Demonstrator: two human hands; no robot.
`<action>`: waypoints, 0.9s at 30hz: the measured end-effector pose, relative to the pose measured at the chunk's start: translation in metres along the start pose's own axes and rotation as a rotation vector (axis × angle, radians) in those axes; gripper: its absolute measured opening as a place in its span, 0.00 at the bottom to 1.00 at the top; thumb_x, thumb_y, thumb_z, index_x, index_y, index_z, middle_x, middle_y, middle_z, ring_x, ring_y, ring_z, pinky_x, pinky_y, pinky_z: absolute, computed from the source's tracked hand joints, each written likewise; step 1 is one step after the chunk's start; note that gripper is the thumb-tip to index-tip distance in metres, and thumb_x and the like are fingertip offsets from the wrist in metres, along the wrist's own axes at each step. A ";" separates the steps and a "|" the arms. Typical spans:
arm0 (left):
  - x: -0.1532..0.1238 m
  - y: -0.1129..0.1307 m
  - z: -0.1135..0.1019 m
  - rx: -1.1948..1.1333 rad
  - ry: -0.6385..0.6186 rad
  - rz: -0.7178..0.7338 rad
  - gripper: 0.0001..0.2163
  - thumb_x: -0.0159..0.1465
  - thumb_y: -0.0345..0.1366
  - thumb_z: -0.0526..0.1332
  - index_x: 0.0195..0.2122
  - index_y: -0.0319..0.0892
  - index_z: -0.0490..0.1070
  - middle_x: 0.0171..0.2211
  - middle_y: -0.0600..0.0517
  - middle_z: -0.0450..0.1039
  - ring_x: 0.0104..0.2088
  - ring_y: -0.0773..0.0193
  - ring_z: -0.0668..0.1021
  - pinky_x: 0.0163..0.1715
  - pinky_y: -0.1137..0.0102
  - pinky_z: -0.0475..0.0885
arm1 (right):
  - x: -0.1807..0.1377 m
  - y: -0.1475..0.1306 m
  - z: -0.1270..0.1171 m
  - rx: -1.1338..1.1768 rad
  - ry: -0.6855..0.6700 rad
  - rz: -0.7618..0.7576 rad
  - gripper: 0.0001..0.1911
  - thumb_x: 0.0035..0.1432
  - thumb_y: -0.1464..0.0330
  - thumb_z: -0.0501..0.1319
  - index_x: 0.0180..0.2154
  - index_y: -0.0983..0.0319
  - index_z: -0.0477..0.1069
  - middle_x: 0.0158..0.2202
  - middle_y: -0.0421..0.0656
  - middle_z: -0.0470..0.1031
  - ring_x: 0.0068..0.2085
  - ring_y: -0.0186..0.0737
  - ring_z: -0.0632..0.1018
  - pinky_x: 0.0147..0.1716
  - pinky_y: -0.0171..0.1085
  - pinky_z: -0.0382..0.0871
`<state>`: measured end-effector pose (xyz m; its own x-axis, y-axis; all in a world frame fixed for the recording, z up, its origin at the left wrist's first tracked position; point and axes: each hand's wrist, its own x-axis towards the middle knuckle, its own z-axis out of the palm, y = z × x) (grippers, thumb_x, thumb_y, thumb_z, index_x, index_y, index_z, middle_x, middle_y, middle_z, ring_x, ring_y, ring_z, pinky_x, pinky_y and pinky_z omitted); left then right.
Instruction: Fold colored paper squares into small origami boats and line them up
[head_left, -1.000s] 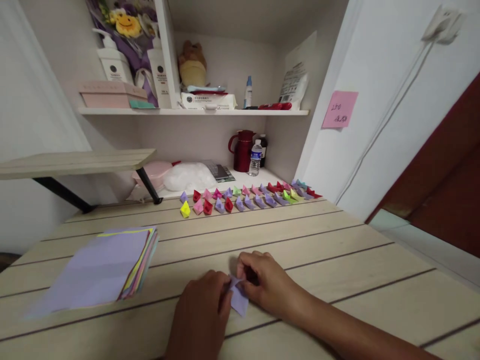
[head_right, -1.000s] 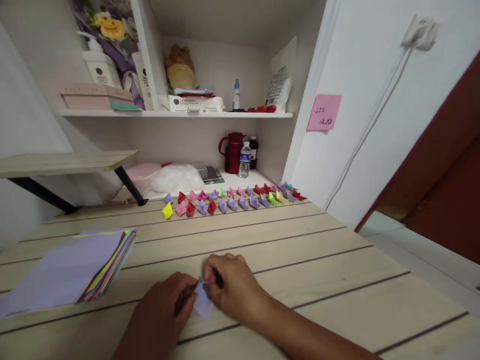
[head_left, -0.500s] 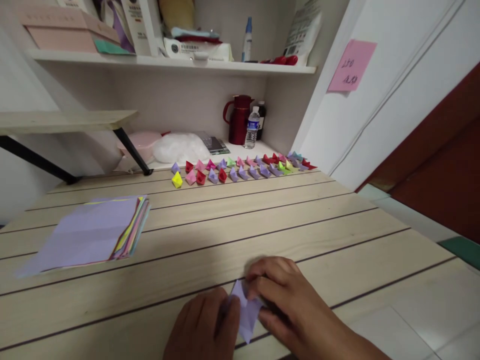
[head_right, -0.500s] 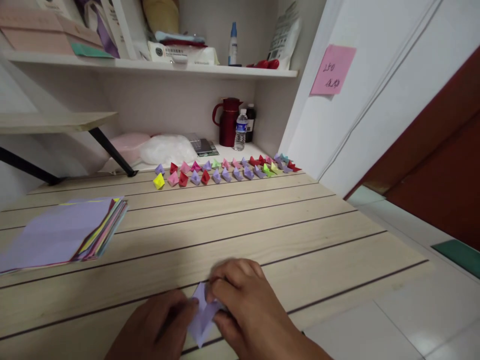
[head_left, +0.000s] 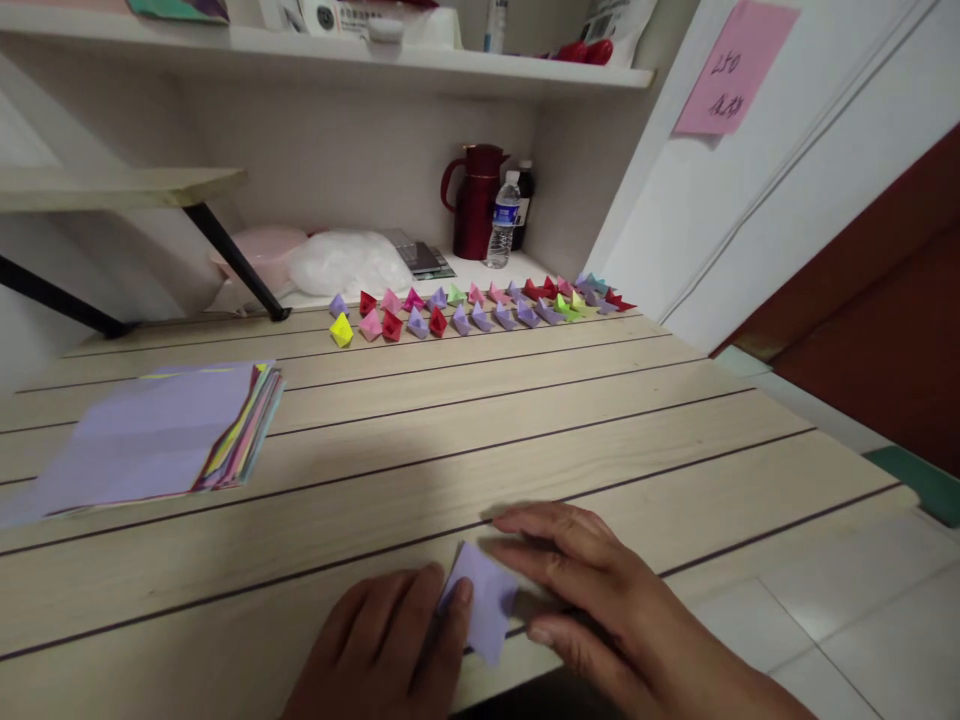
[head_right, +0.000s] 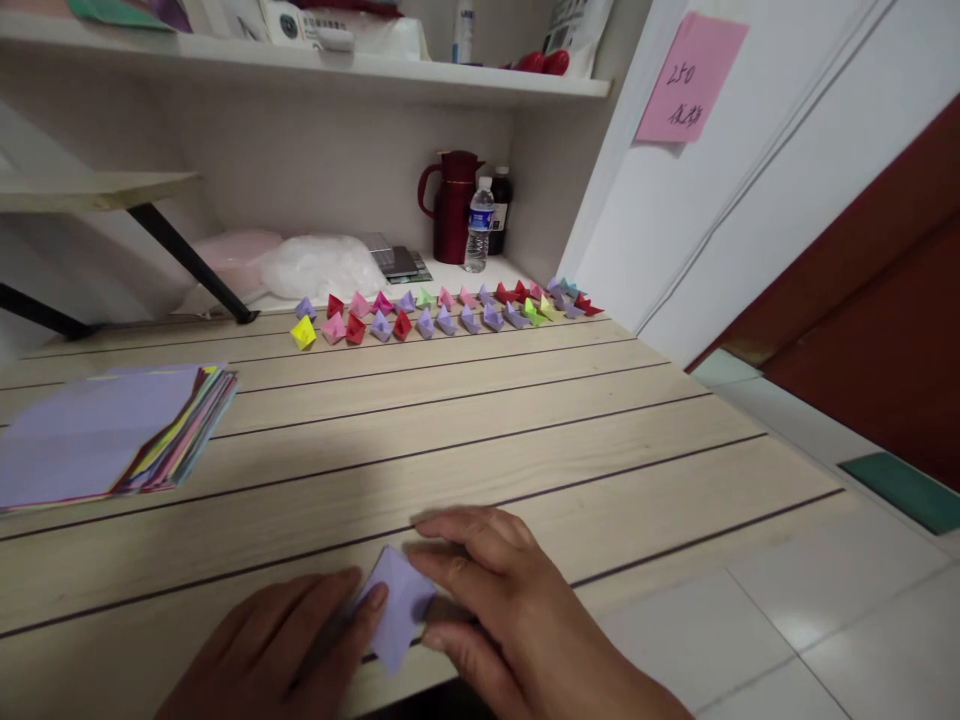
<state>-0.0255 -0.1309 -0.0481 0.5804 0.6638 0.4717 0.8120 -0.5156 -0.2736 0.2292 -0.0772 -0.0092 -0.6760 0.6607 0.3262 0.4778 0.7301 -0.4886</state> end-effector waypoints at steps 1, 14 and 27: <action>0.000 0.000 -0.001 -0.007 -0.008 0.000 0.17 0.72 0.36 0.46 0.52 0.52 0.73 0.44 0.55 0.79 0.43 0.62 0.76 0.45 0.65 0.68 | -0.002 -0.001 0.001 -0.034 0.015 -0.015 0.21 0.68 0.64 0.56 0.61 0.60 0.66 0.60 0.50 0.70 0.62 0.46 0.69 0.58 0.43 0.68; -0.003 0.004 0.005 0.009 0.043 0.025 0.20 0.65 0.49 0.57 0.56 0.49 0.71 0.52 0.55 0.78 0.50 0.57 0.74 0.52 0.59 0.60 | -0.010 0.000 0.025 -0.435 -0.114 -0.201 0.34 0.66 0.49 0.54 0.65 0.63 0.60 0.63 0.47 0.67 0.62 0.55 0.67 0.59 0.54 0.62; -0.015 0.047 0.009 -0.071 0.042 -0.211 0.18 0.66 0.29 0.52 0.54 0.49 0.71 0.60 0.59 0.70 0.58 0.58 0.71 0.66 0.52 0.43 | -0.006 -0.018 0.038 -0.348 -0.051 -0.077 0.36 0.62 0.49 0.59 0.65 0.62 0.59 0.62 0.49 0.68 0.60 0.56 0.66 0.60 0.58 0.58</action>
<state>0.0046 -0.1605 -0.0758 0.3937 0.7389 0.5469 0.9080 -0.4052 -0.1064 0.2035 -0.1008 -0.0336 -0.7404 0.5982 0.3067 0.5808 0.7989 -0.1562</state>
